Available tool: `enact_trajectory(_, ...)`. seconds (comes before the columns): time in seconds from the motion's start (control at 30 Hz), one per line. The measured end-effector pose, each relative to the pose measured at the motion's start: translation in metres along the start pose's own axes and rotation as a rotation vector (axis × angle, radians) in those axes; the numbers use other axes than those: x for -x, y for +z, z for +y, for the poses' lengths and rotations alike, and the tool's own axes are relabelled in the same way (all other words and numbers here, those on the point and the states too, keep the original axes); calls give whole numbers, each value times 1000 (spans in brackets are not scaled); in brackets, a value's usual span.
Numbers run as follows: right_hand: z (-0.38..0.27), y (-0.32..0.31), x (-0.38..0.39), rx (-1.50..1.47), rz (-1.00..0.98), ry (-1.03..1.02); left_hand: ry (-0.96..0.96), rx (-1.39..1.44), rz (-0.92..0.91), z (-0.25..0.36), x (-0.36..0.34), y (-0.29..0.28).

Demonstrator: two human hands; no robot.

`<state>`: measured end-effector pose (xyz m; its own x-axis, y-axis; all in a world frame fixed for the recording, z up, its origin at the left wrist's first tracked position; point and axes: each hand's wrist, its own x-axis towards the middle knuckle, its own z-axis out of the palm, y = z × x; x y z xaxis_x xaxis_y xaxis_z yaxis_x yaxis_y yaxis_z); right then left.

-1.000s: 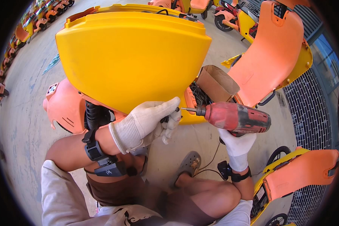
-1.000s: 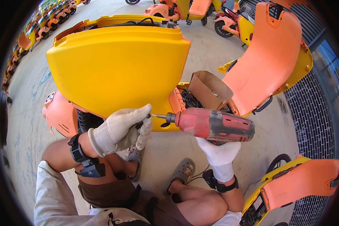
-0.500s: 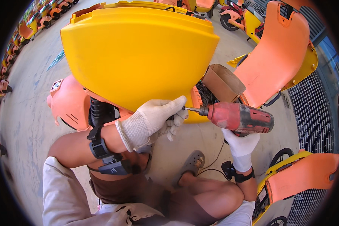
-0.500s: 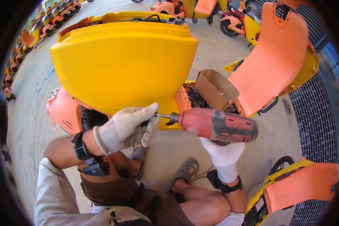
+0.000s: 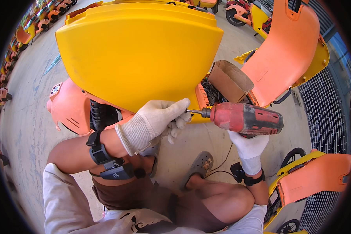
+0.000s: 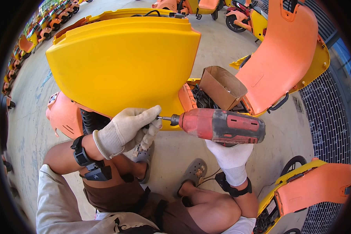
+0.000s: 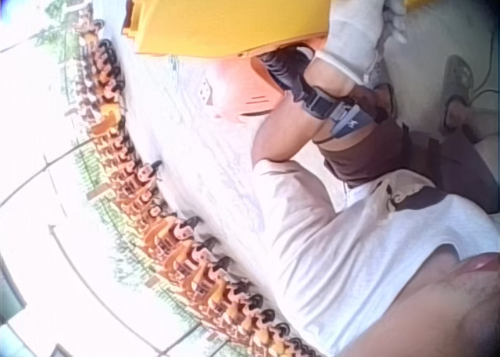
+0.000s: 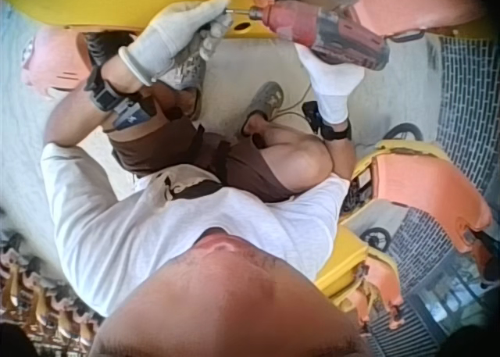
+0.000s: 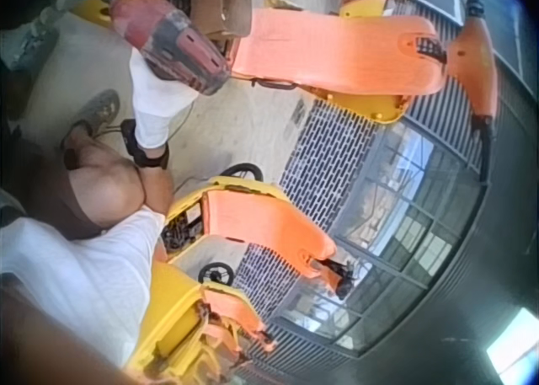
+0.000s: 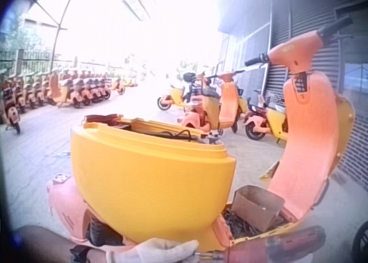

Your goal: The person uses a power screwdriver to remove and install screws on the body panels of several electric scooters.

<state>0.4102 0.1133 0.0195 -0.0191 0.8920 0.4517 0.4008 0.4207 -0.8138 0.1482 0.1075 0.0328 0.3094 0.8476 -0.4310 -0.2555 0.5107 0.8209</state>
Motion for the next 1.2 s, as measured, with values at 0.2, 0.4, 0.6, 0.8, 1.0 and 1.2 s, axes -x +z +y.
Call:
enact_trajectory(0.2,-6,6,-2,-61,-18,27,-3,14,35,-2,0,1)
enact_trajectory(0.4,-6,5,0,22,-72,119,56,114,33,-9,-5,0)
enact_trajectory(0.6,-7,3,0,-33,-71,133,23,69,53,-9,-7,3)
enact_trajectory(0.8,-7,-3,-5,-65,-158,204,-18,207,-68,-2,-2,12)
enact_trajectory(1.0,2,-2,-3,-98,-195,273,-53,287,-101,0,0,9)
enact_trajectory(1.2,8,0,-2,-124,-189,238,-55,240,-118,1,-3,11)
